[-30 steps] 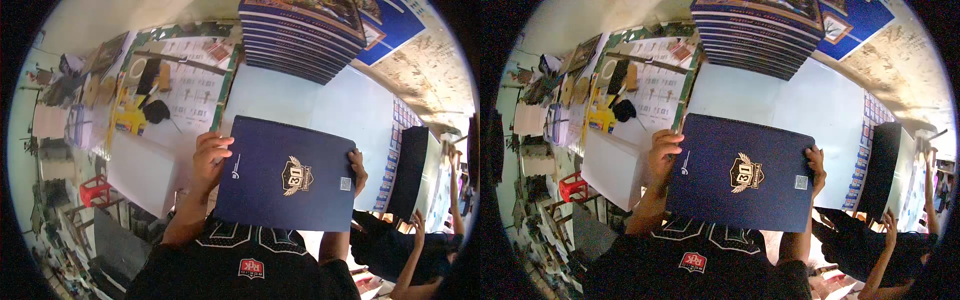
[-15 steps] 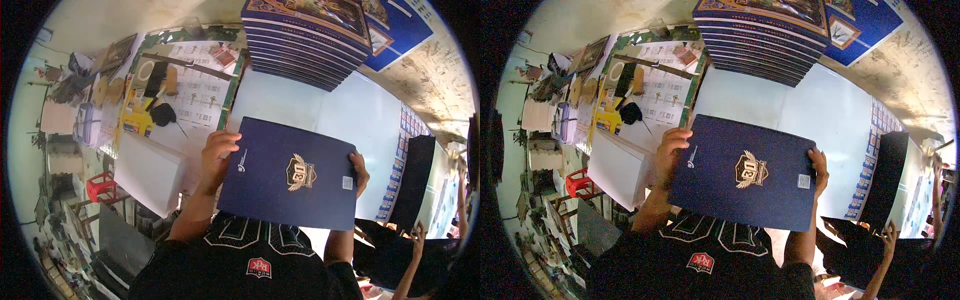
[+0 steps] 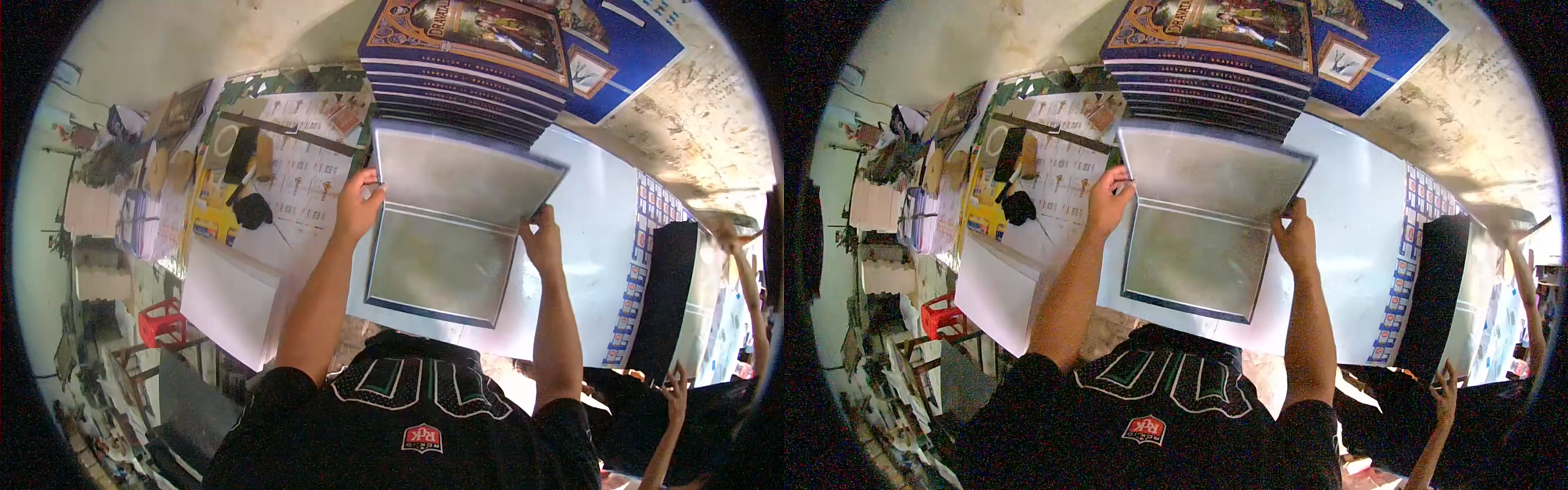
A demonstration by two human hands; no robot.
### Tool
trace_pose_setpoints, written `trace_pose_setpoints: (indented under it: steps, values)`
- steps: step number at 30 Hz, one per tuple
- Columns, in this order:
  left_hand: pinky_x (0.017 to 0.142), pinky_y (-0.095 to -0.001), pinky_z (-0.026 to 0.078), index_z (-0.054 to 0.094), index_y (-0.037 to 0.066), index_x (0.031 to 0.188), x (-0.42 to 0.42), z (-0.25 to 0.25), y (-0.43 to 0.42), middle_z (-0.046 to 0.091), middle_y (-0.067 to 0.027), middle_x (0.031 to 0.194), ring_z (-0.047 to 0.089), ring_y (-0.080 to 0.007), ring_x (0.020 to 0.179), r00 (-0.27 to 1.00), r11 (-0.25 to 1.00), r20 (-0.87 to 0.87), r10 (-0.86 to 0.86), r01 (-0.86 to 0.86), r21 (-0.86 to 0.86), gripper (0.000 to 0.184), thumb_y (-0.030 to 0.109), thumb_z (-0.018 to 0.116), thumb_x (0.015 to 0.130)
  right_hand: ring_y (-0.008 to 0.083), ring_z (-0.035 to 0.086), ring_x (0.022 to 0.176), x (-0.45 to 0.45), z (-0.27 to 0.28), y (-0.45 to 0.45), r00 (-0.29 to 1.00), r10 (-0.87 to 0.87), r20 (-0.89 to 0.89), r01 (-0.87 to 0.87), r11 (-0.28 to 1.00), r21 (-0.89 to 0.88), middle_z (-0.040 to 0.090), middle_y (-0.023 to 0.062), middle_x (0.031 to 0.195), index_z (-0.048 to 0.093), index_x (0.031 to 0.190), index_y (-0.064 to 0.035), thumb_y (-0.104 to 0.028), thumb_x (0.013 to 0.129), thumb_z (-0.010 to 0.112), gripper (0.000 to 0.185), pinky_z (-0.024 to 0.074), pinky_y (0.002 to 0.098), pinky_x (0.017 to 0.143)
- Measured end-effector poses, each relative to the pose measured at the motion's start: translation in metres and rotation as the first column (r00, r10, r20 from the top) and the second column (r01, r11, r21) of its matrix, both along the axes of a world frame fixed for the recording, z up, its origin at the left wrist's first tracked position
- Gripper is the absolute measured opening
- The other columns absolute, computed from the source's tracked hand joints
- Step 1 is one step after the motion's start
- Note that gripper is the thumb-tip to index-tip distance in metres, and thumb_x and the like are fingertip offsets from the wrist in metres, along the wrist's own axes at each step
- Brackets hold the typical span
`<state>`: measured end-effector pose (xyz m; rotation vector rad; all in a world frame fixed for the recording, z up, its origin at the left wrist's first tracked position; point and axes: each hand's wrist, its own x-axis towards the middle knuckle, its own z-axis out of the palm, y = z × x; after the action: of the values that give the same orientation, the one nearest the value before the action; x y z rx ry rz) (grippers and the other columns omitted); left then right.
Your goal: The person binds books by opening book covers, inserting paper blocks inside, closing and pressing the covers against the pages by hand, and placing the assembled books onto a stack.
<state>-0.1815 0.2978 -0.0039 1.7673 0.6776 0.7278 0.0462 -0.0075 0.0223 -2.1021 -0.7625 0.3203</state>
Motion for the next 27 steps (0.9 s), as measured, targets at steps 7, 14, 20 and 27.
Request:
trace_pose_setpoints:
  steps: [7,14,20,27]
  values:
    - [0.095,-0.0344,0.045,0.065,0.002,0.104,-0.051,-0.002,-0.027,0.066,-0.0111,0.108,0.06,-0.0224,0.106,0.938,0.988,0.324,-0.121,0.083,0.129,0.024,0.014,0.07,0.084,0.024,0.061,0.105,-0.044,-0.038,-0.027,0.998,-0.017,0.056,-0.012,0.872,0.49,0.063,0.0123,0.115,0.061,0.114,-0.0053,-0.012,0.089,0.059,0.026,0.0468,0.0339,0.093]
    - [0.093,-0.0315,0.049,0.056,-0.001,0.119,-0.071,0.013,-0.051,0.062,-0.0172,0.119,0.061,-0.0201,0.105,0.909,0.995,0.418,0.003,0.038,-0.09,0.034,0.007,0.065,0.087,0.0257,0.064,0.106,-0.068,-0.015,-0.031,0.919,-0.058,0.389,-0.109,0.913,0.393,0.068,0.0118,0.109,0.058,0.117,-0.0099,-0.017,0.089,0.059,0.029,0.0322,0.052,0.108]
    - [0.094,-0.0326,0.049,0.052,-0.002,0.122,-0.068,0.03,-0.048,0.063,-0.0174,0.119,0.061,-0.0203,0.106,0.939,0.999,0.343,-0.022,0.004,0.054,0.036,0.006,0.062,0.089,0.027,0.064,0.104,-0.062,-0.012,-0.027,0.905,-0.046,0.422,-0.114,0.932,0.345,0.068,0.0123,0.107,0.059,0.113,-0.0079,-0.015,0.087,0.061,0.027,0.0355,0.0493,0.106]
    - [0.092,-0.0357,0.046,0.041,0.002,0.125,-0.019,0.038,-0.016,0.064,-0.0138,0.107,0.06,-0.0209,0.101,0.992,0.984,-0.09,0.086,-0.071,0.165,0.05,0.002,0.069,0.083,0.0361,0.061,0.097,-0.025,-0.009,0.002,0.966,-0.119,0.229,0.102,0.991,0.082,0.063,0.0188,0.098,0.054,0.108,0.0,-0.007,0.082,0.067,0.03,0.049,0.0418,0.083]
